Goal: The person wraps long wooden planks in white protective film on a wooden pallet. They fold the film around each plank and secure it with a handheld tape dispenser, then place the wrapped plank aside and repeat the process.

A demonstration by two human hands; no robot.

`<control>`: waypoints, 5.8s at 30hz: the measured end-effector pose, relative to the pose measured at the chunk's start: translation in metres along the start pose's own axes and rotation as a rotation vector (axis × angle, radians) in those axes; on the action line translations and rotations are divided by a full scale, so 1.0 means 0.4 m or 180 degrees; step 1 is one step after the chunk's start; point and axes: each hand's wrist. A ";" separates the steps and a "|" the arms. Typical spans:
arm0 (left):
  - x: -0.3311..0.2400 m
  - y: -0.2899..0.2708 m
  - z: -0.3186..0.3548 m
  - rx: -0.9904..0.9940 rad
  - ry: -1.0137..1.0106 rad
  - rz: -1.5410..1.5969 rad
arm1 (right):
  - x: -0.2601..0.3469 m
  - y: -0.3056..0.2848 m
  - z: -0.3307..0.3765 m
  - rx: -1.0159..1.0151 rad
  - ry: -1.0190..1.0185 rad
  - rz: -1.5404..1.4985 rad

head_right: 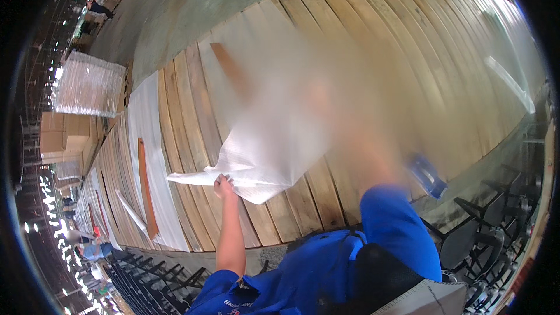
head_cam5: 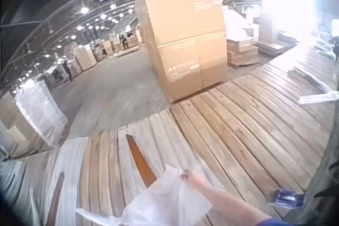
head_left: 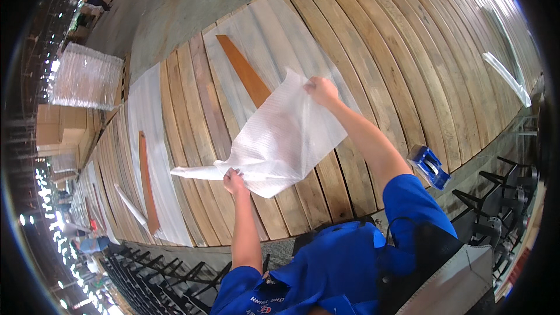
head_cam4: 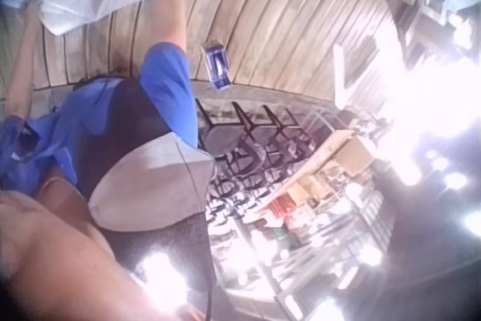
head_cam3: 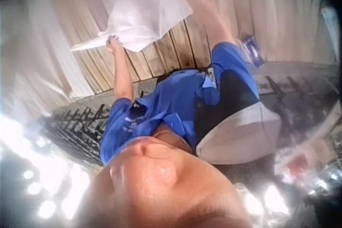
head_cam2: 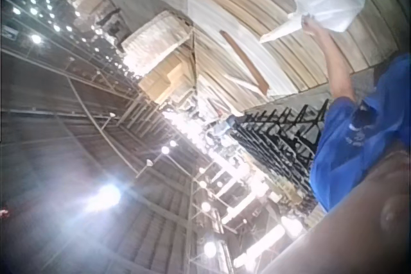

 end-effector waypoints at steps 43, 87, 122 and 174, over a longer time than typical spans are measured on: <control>-0.020 0.073 0.069 0.2730 0.4479 -0.5765 | 0.081 0.341 0.545 0.0861 -0.2194 0.0802; -0.126 0.183 -0.038 0.4393 -0.1007 0.3143 | 0.696 0.374 0.231 -0.1410 0.0641 0.1136; -0.513 -0.303 0.229 0.3448 0.1419 0.2256 | 1.190 -0.270 0.815 -0.1571 -0.2815 -0.1893; -0.803 -0.587 0.308 0.3937 0.1928 0.3417 | 1.300 0.201 0.883 -0.3330 -0.3467 -0.0561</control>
Point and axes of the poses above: each hand's wrist, its own z-axis away from the middle knuckle, its own y-axis out of the palm, x = y × z, and after that the axes turned 3 degrees about x, right-handed
